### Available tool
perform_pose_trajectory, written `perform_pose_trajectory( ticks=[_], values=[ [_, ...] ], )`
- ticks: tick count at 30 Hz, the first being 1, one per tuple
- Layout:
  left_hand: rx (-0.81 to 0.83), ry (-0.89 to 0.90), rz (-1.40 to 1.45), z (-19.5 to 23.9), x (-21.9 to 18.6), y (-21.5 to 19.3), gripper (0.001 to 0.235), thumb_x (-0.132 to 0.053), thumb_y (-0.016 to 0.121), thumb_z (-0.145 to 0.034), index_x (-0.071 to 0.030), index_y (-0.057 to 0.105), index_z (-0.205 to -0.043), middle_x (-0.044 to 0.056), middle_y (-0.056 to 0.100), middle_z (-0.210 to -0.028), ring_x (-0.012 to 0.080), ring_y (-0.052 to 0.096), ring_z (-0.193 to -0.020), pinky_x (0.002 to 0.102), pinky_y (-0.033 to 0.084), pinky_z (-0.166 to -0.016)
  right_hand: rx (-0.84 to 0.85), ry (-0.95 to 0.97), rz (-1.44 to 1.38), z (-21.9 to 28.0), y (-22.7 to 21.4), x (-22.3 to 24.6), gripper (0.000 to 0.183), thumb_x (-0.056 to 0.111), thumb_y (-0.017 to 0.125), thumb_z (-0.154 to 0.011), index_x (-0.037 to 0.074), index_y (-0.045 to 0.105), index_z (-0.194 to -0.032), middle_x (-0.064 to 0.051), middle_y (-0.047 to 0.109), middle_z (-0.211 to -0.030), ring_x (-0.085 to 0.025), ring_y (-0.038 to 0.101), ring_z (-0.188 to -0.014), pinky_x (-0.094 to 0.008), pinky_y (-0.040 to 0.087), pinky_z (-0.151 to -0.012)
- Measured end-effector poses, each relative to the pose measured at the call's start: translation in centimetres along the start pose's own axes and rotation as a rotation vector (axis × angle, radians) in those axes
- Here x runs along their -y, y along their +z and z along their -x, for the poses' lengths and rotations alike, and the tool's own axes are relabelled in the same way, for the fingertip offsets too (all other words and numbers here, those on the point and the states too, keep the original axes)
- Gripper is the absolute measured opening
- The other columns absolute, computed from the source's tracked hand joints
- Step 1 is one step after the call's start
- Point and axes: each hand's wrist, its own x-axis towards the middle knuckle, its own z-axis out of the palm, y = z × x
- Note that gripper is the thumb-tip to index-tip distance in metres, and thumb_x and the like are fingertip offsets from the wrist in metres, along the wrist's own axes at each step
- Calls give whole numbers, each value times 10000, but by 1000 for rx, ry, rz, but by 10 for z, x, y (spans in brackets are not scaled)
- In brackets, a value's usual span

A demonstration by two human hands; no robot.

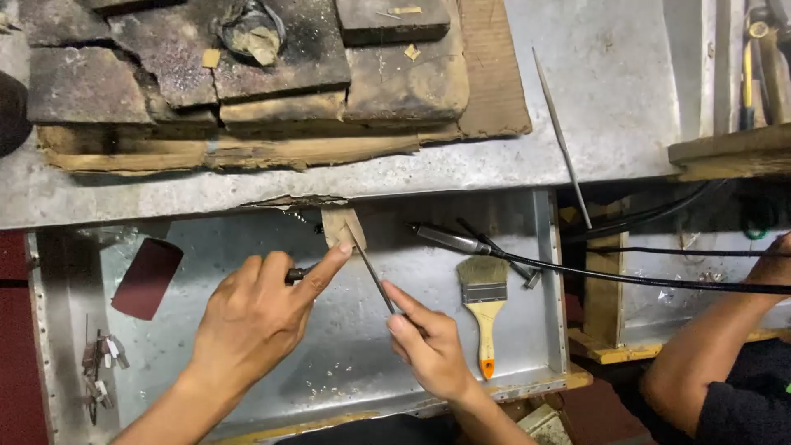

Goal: Filing and refining a small jewelry component at a workbench using a hand file and a rotary tool.

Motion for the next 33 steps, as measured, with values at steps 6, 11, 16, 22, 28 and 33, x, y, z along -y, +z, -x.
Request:
perform_pose_trajectory(
  ticks=[6, 11, 16, 22, 28, 33],
  values=[
    [41, 34, -21, -4, 3, -6, 749, -129, 575, -946, -409, 354, -1604, 26, 381, -753, 235, 436, -586, 373, 495, -433, 107, 8, -202, 10, -24, -17, 461, 32, 529, -1065, -11, 477, -1521, 13, 338, -587, -127, 326, -482, -273, 295, -452],
    [16, 67, -66, -5, 7, -3, 823, -47, 557, -911, -398, 327, -1619, 17, 363, -739, 213, 402, -572, 352, 454, -395, 46, -186, 261, -11, -4, 14, 449, 23, 567, -1035, 6, 517, -1481, 9, 520, -699, -103, 328, -517, -267, 324, -490],
    [11, 46, -51, -7, 4, -3, 812, -71, 581, -904, -416, 356, -1604, 12, 365, -741, 224, 422, -571, 372, 477, -428, 26, -225, 440, -4, -17, 14, 408, 71, 610, -1010, 35, 596, -1417, 46, 757, -828, -76, 334, -508, -239, 343, -498],
    [4, 68, -77, -7, 6, -4, 878, -17, 554, -880, -400, 301, -1629, 7, 346, -729, 202, 386, -573, 357, 473, -413, -4, -254, 439, -10, -1, 22, 442, 7, 600, -1003, 1, 546, -1442, 29, 736, -772, -69, 372, -458, -240, 317, -442],
    [21, 3, -8, -7, 4, -3, 768, -89, 566, -937, -421, 364, -1600, 23, 368, -743, 234, 427, -574, 385, 480, -400, 48, -158, 382, -5, -23, 15, 400, 123, 595, -1023, 54, 605, -1417, 21, 507, -566, -96, 464, -483, -244, 461, -508],
    [181, -58, 56, -9, 1, -14, 766, -249, 615, -894, -479, 359, -1579, 35, 446, -808, 287, 547, -640, 445, 552, -426, -14, -298, 484, -17, 6, 36, 419, 34, 610, -1021, 37, 571, -1438, 28, 685, -731, -73, 347, -485, -257, 333, -465]
  ],
)
